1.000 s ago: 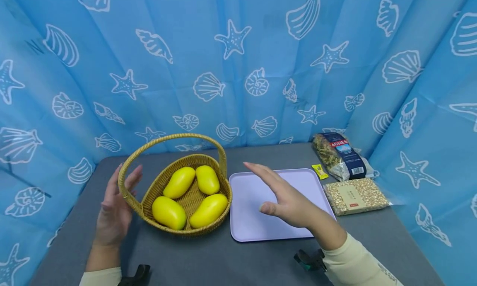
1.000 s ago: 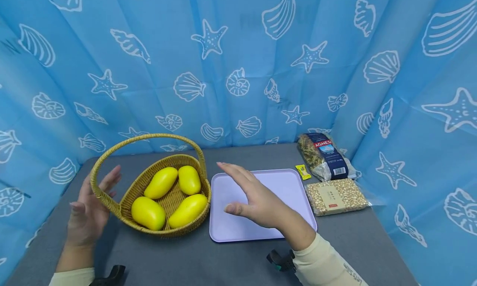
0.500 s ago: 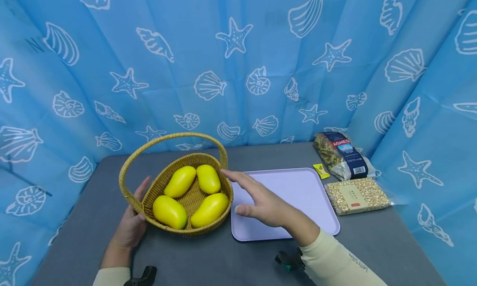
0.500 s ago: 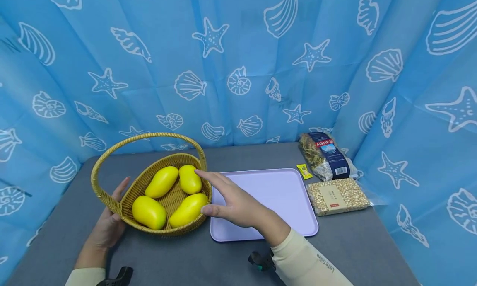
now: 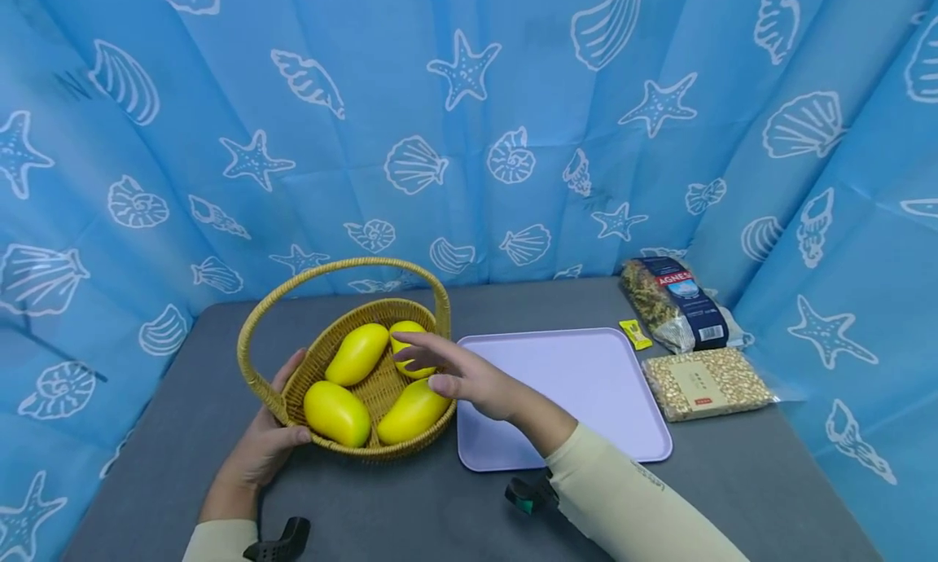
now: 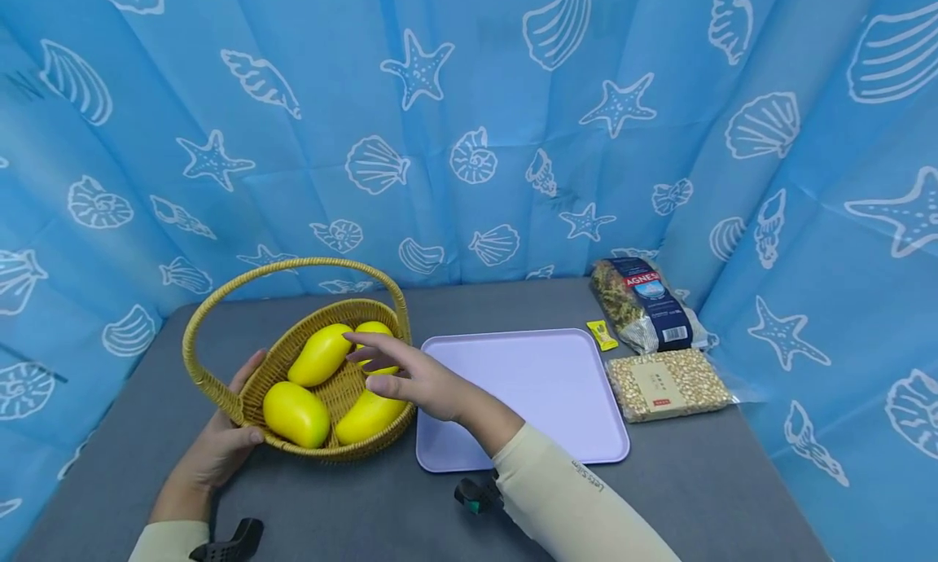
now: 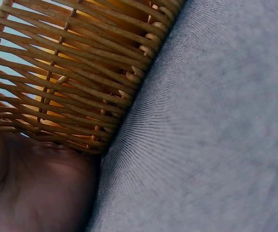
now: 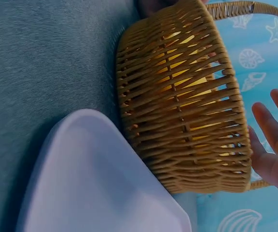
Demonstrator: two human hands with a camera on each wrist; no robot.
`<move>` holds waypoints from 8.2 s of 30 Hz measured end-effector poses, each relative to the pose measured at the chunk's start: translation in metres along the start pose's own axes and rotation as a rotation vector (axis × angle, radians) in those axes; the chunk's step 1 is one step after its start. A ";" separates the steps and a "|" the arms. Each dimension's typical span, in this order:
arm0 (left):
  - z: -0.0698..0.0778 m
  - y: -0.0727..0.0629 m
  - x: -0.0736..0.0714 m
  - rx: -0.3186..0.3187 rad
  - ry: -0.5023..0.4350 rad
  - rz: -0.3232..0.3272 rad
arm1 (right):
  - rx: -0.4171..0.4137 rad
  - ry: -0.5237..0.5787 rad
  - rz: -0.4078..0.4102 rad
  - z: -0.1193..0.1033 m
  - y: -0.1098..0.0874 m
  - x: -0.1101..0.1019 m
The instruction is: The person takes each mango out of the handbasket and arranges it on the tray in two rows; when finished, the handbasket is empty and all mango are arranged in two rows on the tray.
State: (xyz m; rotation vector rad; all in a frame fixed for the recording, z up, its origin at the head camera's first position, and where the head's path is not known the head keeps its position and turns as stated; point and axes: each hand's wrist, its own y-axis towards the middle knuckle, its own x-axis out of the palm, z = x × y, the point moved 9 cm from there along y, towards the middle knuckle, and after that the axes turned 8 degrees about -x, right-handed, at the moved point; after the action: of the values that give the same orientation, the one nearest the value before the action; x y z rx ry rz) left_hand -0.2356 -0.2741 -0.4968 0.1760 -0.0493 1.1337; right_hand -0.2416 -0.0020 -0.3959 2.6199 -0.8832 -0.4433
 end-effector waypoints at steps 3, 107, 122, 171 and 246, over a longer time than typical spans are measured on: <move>0.001 0.001 0.001 -0.010 0.002 0.006 | 0.000 0.029 0.009 0.008 0.008 -0.002; 0.000 0.000 -0.001 -0.050 0.006 0.034 | 0.277 -0.458 0.614 0.027 -0.100 -0.110; -0.002 0.001 -0.001 -0.059 -0.004 0.022 | 0.602 -0.754 0.532 0.063 -0.115 -0.114; -0.007 0.000 -0.004 -0.066 0.025 0.037 | 0.665 -0.706 0.528 0.042 -0.117 -0.117; -0.005 0.001 -0.003 -0.050 0.024 0.028 | 0.079 0.003 0.200 0.023 0.010 0.046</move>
State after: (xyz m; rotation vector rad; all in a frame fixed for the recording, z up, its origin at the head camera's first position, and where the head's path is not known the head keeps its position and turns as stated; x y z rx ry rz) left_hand -0.2381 -0.2753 -0.5020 0.1169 -0.0589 1.1611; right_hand -0.2207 -0.0431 -0.4212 2.5662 -1.1697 -0.3584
